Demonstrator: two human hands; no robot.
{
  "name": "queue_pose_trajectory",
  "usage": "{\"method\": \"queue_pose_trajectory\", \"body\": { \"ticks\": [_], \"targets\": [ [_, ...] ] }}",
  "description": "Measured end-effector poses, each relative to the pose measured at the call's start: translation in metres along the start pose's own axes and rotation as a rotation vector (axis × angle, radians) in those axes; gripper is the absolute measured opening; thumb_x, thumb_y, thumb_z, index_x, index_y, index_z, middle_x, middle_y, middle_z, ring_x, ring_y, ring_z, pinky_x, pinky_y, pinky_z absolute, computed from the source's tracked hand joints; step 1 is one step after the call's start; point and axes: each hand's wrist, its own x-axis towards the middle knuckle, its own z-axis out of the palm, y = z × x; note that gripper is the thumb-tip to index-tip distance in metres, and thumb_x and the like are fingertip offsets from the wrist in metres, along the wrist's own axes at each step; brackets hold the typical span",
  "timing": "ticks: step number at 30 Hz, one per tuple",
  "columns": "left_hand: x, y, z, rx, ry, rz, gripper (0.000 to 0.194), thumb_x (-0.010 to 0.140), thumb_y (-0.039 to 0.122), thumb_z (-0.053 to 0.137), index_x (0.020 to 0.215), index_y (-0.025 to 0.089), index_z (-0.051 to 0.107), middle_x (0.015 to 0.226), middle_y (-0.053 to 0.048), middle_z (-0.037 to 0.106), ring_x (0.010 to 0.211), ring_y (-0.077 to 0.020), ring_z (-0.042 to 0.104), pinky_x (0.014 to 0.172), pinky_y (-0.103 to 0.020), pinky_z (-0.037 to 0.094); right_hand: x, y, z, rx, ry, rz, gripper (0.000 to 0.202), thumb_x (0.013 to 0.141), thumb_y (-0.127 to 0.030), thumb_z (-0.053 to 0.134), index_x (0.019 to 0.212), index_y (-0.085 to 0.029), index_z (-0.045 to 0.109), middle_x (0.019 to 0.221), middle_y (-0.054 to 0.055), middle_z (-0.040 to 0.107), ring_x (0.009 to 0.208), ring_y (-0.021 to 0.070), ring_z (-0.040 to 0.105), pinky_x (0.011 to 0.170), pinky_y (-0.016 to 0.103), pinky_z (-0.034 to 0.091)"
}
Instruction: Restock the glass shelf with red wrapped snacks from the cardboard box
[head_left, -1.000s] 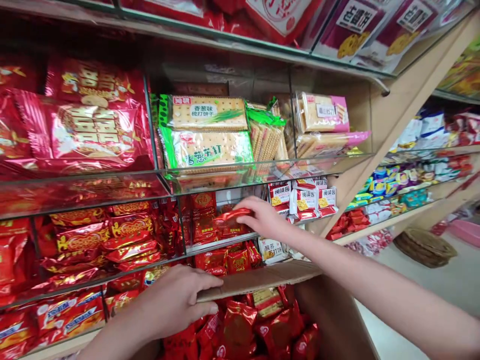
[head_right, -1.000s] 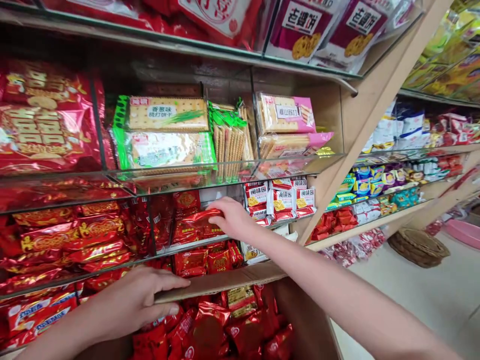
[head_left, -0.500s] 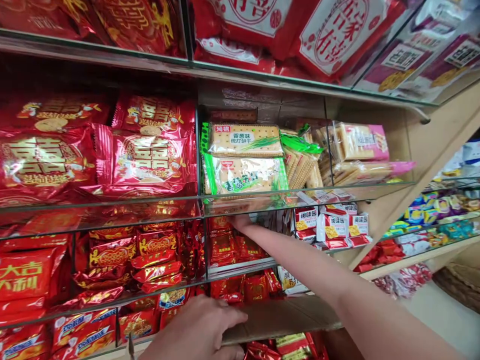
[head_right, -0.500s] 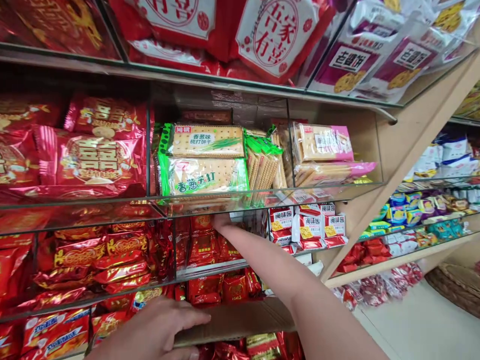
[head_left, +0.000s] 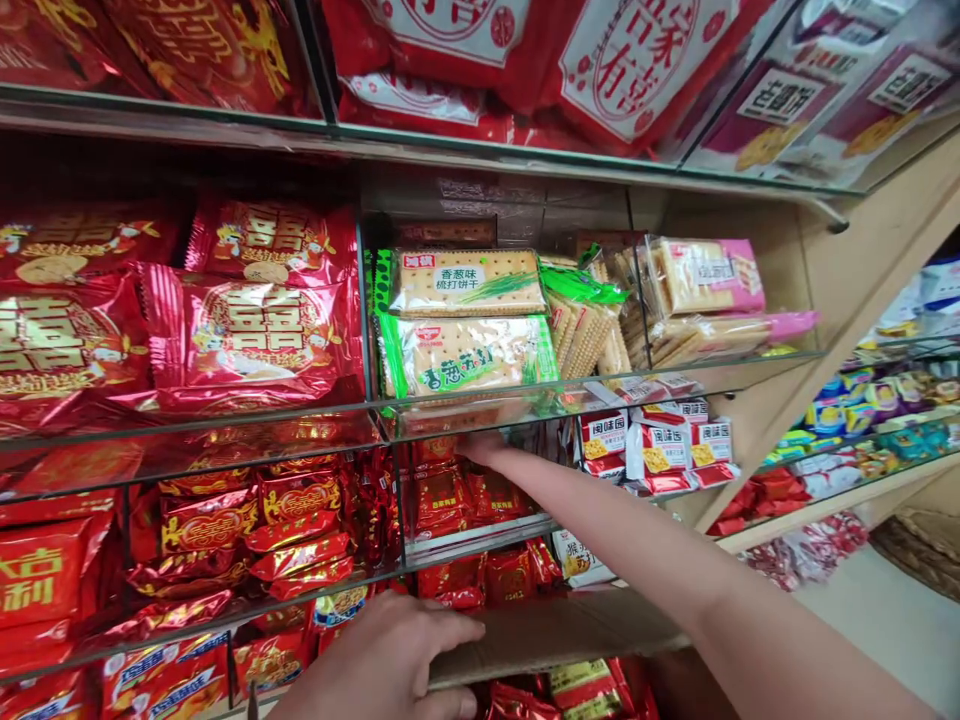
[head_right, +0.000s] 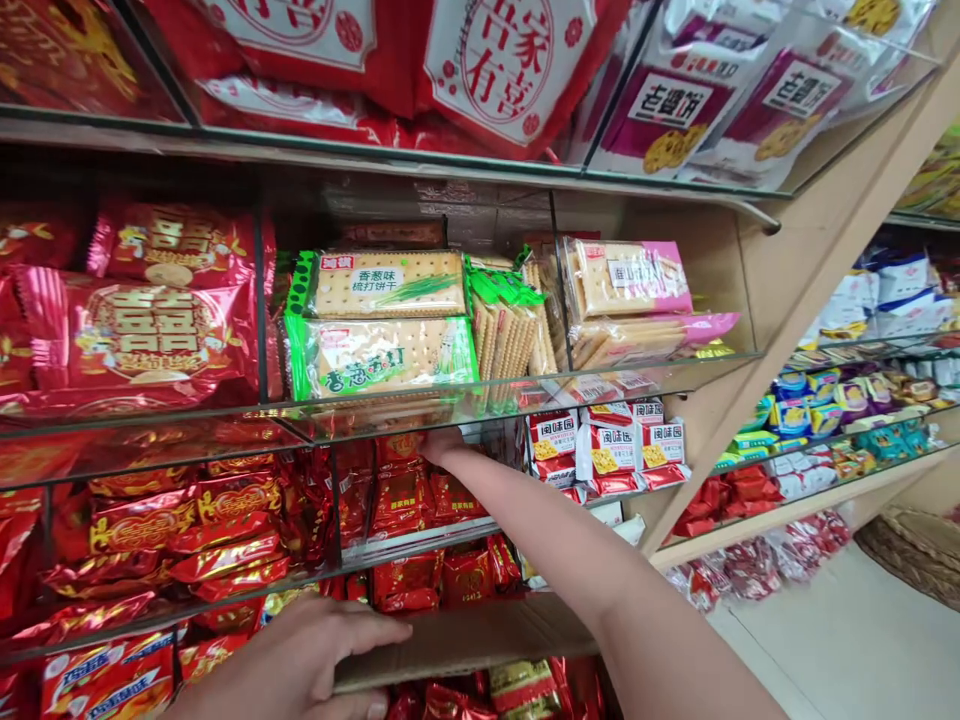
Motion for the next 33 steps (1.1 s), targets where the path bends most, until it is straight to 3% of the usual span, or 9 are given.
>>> {"method": "queue_pose_trajectory", "body": {
  "ticks": [4,8,11,14,18,21,24,28,33],
  "targets": [
    [0.002,0.007,-0.005,0.059,-0.009,0.033,0.035,0.074,0.04,0.057,0.109,0.038,0.059,0.095,0.002,0.07,0.085,-0.0204,0.063,0.07,-0.026,0.045,-0.042,-0.012,-0.037,-0.03,-0.037,-0.033,0.031,0.074,-0.033,0.061,0.102,-0.021,0.061,0.108,0.007,0.062,0.103,0.0254,0.054,0.087,0.034,0.041],
    [0.007,0.012,-0.007,0.088,-0.059,0.126,0.033,0.077,0.037,0.055,0.11,0.035,0.059,0.09,0.004,0.071,0.075,-0.0171,0.064,0.064,-0.023,0.042,-0.14,-0.023,-0.078,0.035,0.111,-0.328,0.023,0.079,-0.024,0.054,0.099,-0.014,0.059,0.101,0.008,0.061,0.099,0.0192,0.053,0.088,0.031,0.04],
    [0.009,0.011,-0.003,0.096,-0.071,0.169,0.035,0.078,0.036,0.054,0.112,0.034,0.057,0.095,0.004,0.07,0.081,-0.0169,0.064,0.068,-0.022,0.042,-0.226,-0.022,-0.081,0.237,-0.208,-0.514,0.019,0.086,-0.02,0.043,0.087,-0.02,0.062,0.078,-0.002,0.062,0.075,0.0097,0.057,0.073,0.021,0.045],
    [0.007,0.011,0.001,0.135,-0.082,0.182,0.036,0.077,0.037,0.054,0.113,0.034,0.056,0.1,0.004,0.069,0.087,-0.0176,0.063,0.074,-0.024,0.042,-0.275,-0.005,-0.041,0.111,-0.42,-0.441,0.018,0.084,-0.022,0.048,0.093,-0.017,0.064,0.085,0.004,0.064,0.078,0.0142,0.058,0.073,0.024,0.047],
    [0.003,0.012,0.007,0.18,-0.06,0.147,0.038,0.078,0.04,0.052,0.115,0.033,0.055,0.104,0.003,0.068,0.088,-0.0177,0.063,0.073,-0.024,0.044,-0.274,0.023,0.035,-0.187,-0.266,-0.228,0.054,0.075,-0.029,0.062,0.12,-0.002,0.048,0.111,0.02,0.056,0.105,0.0296,0.048,0.093,0.04,0.037],
    [0.0,0.01,0.011,0.221,-0.029,0.134,0.039,0.079,0.042,0.052,0.117,0.032,0.054,0.102,0.002,0.069,0.086,-0.0183,0.064,0.073,-0.026,0.047,-0.266,0.027,0.055,-0.167,-0.249,-0.207,0.044,0.07,-0.031,0.067,0.106,-0.009,0.058,0.102,0.015,0.06,0.101,0.0292,0.048,0.091,0.04,0.038],
    [-0.011,0.008,0.017,0.258,0.083,0.229,0.041,0.079,0.04,0.052,0.118,0.03,0.053,0.109,0.0,0.066,0.094,-0.0183,0.062,0.081,-0.028,0.048,-0.276,0.023,0.041,-0.013,-0.261,-0.246,0.018,0.072,-0.024,0.064,0.088,-0.015,0.06,0.093,0.009,0.06,0.091,0.0233,0.051,0.082,0.034,0.041],
    [-0.04,0.021,0.038,0.229,0.549,0.401,0.048,0.079,0.031,0.055,0.126,0.028,0.044,0.122,-0.003,0.058,0.11,-0.0191,0.053,0.095,-0.031,0.042,-0.304,0.02,0.003,0.399,-0.222,-0.165,0.014,0.073,-0.019,0.058,0.086,-0.018,0.051,0.087,0.005,0.058,0.079,0.0169,0.051,0.071,0.028,0.042],
    [-0.046,0.068,0.069,-0.196,0.675,0.104,0.04,0.087,0.042,0.036,0.122,0.024,0.043,0.095,-0.004,0.066,0.075,-0.0144,0.063,0.066,-0.023,0.052,-0.312,0.006,-0.024,1.234,0.059,0.111,0.022,0.076,-0.03,0.058,0.087,-0.023,0.04,0.075,-0.003,0.053,0.063,0.0101,0.047,0.058,0.021,0.041]
  ]
}}
